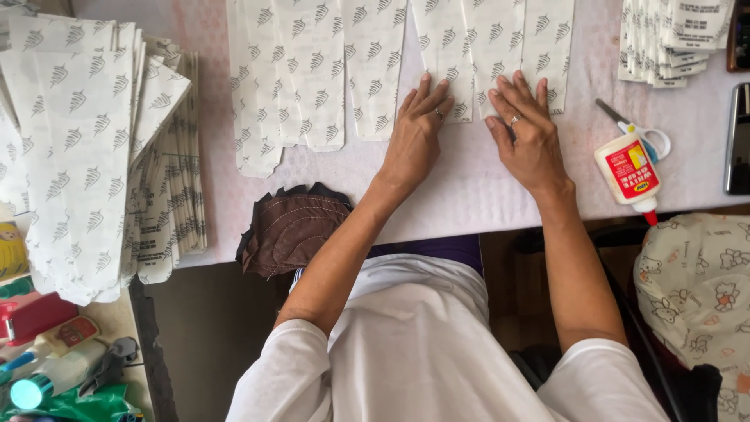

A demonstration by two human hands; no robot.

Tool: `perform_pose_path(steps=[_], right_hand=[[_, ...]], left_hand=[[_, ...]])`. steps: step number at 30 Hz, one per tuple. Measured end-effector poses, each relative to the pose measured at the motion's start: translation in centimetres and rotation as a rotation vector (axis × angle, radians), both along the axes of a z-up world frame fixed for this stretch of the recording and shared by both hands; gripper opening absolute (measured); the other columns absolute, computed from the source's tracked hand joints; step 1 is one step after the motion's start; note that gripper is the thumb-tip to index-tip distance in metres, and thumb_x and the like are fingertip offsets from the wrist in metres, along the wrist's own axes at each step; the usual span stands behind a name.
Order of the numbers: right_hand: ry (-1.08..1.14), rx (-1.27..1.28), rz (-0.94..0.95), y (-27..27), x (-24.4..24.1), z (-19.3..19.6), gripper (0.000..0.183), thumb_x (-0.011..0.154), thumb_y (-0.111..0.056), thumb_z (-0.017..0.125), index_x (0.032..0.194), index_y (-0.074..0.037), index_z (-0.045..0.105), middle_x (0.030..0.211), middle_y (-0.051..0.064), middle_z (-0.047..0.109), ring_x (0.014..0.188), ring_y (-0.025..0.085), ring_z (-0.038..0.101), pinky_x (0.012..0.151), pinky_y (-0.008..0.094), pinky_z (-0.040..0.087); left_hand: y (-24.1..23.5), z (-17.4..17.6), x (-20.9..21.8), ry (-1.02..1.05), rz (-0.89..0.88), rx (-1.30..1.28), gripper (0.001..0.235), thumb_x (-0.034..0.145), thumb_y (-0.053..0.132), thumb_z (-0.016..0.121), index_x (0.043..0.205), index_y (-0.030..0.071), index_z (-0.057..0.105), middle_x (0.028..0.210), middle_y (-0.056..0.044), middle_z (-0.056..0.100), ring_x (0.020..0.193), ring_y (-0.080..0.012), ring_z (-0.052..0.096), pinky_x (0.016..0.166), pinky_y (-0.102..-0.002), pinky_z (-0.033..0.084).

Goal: The person organizes a series of printed paper slips by hand, aligning them in rows on a table and then gathering them into a stack. They also apply glue from a white glue bottle to some of the paper slips before stacking them.

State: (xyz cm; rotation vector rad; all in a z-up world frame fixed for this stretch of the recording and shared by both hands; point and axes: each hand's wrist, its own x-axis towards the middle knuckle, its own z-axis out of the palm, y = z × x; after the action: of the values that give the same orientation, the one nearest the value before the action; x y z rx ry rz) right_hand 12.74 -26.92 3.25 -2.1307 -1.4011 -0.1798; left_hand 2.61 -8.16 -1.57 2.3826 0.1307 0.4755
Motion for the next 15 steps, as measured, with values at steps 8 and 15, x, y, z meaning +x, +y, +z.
perform_pose_path(steps=[8, 15], right_hand=[[0.016, 0.069, 0.104, 4.1, -1.5, -0.2, 0.031, 0.107, 0.003, 0.066, 0.138, 0.011, 0.064, 0.147, 0.027, 0.059, 0.144, 0.046, 0.049, 0.127, 0.060, 0.019], [-0.021, 0.064, 0.091, 4.6, -1.5, -1.2, 0.027, 0.106, 0.001, 0.071, 0.133, 0.005, 0.071, 0.140, 0.025, 0.067, 0.139, 0.042, 0.056, 0.127, 0.058, 0.023]], left_hand=[[6.2, 1.6, -4.5, 0.097, 0.170, 0.313, 0.071, 0.082, -0.030, 0.037, 0.148, -0.005, 0.050, 0.158, -0.022, 0.042, 0.152, -0.0420, 0.025, 0.128, -0.056, 0.024], [4.0, 1.0, -1.9, 0.376, 0.123, 0.487, 0.073, 0.096, -0.006, 0.041, 0.164, 0.009, 0.020, 0.170, -0.016, 0.015, 0.157, -0.0377, 0.011, 0.130, -0.056, 0.012]])
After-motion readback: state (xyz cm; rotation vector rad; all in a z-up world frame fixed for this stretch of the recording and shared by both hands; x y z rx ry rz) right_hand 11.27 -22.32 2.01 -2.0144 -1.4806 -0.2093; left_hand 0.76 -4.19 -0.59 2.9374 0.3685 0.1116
